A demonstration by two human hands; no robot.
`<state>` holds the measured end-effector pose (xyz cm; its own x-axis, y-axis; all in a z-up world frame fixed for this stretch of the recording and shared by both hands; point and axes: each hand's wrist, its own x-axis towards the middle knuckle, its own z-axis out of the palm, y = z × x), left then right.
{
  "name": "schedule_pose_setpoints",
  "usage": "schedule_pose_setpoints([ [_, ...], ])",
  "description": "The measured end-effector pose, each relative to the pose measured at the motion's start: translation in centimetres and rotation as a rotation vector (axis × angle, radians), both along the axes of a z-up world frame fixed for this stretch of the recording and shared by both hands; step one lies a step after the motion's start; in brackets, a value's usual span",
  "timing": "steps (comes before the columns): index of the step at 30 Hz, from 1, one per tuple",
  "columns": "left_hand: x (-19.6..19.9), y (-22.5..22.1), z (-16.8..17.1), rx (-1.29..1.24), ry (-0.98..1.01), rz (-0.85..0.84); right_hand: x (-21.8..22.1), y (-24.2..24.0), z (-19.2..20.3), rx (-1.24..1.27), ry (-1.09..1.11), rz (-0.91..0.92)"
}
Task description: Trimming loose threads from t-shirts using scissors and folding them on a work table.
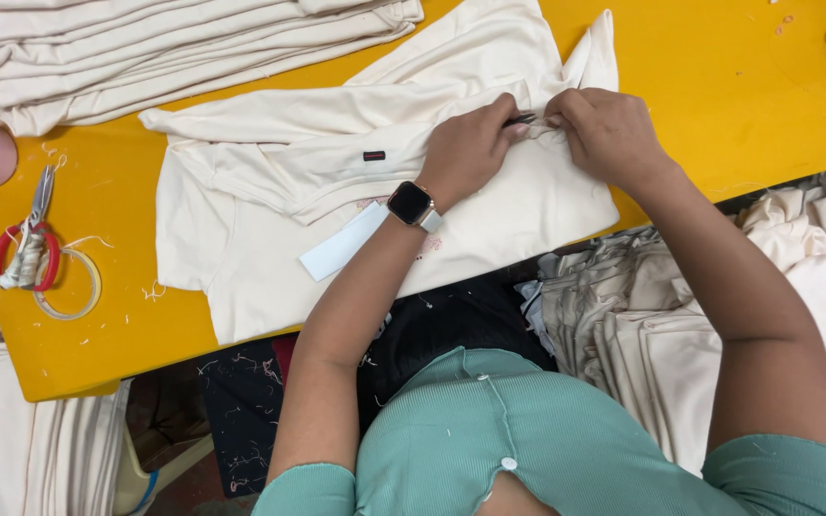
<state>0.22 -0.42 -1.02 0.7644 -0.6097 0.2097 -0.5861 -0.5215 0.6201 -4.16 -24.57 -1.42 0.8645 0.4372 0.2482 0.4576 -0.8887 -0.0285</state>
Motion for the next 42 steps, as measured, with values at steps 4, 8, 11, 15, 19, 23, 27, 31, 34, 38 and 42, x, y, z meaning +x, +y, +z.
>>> schedule_pose_setpoints([
  [4,0.1,0.7,0.9,-0.034,0.129,0.018,-0.3,1.7,0.9,0.096,-0.042,-0.019],
  [8,0.2,2.4,3.0,-0.175,0.403,-0.103,-0.5,2.2,1.0,0.166,-0.089,-0.090],
  [11,-1.0,6.0,7.4,-0.219,0.407,-0.085,-0.4,1.9,1.0,0.311,-0.044,-0.182],
  [15,-2.0,13.5,7.9,-0.113,0.323,0.040,-1.2,1.9,0.7,0.450,-0.123,-0.301],
  [19,-5.1,19.7,9.4,0.150,0.323,0.295,-2.7,2.1,2.9,0.602,-0.457,-0.338],
  [23,-6.8,23.7,8.6,0.308,0.367,0.388,-4.5,4.4,0.1,0.748,-0.389,-0.149],
  [27,-6.5,23.7,6.6,0.244,0.285,0.351,-5.8,12.5,2.3,0.477,0.038,-0.023],
  [31,-5.7,23.6,4.2,0.284,0.102,0.322,-3.7,15.0,0.9,0.378,0.045,-0.152],
  [34,-5.7,23.9,1.5,0.206,-0.127,0.451,-1.9,14.2,-0.6,0.568,-0.080,-0.118],
  [38,-6.6,24.4,2.3,-0.123,-0.305,0.721,-0.5,12.2,-0.7,1.057,-0.267,-0.311],
  [42,-5.7,25.3,0.9,-0.640,0.000,0.617,-0.4,11.6,0.1,1.399,0.046,-0.259],
])
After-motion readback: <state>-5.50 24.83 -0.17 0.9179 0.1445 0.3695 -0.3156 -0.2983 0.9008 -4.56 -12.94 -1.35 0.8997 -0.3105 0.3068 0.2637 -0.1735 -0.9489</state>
